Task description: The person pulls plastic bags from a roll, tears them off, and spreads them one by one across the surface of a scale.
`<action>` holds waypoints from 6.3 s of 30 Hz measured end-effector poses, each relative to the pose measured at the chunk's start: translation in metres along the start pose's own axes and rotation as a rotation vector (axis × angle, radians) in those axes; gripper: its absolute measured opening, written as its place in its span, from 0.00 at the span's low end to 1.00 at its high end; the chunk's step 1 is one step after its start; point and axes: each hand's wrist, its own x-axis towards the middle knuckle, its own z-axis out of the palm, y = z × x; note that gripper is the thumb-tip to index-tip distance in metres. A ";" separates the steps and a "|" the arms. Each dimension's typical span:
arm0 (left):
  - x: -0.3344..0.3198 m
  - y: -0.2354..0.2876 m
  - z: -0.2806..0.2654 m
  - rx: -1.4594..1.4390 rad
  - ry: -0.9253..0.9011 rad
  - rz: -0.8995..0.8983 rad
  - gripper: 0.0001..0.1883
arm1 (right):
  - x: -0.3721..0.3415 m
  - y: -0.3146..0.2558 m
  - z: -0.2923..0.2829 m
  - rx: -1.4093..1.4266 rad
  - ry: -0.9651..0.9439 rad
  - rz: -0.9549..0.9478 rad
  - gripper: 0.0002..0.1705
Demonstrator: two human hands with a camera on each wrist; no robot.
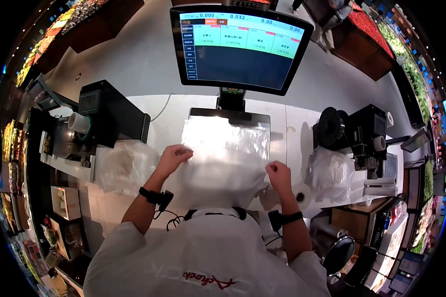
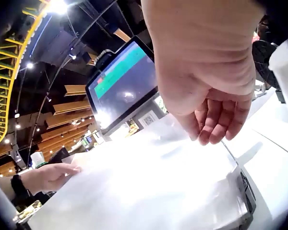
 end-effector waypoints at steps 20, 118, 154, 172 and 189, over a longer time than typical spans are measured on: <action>0.043 -0.027 0.000 0.506 0.453 0.231 0.30 | 0.032 0.018 -0.091 -0.718 0.172 0.324 0.31; 0.000 -0.011 0.019 0.334 0.119 0.098 0.10 | 0.041 0.006 -0.047 -0.133 -0.238 -0.297 0.13; -0.007 -0.041 0.098 1.034 -0.101 0.523 0.36 | -0.037 0.012 -0.020 -0.767 -0.079 0.005 0.08; -0.013 0.084 0.347 0.716 -0.441 0.868 0.31 | -0.176 0.177 -0.153 -0.589 0.238 0.264 0.17; -0.024 0.088 0.411 0.810 -0.182 0.822 0.17 | -0.099 0.232 -0.080 0.370 -0.099 0.083 0.27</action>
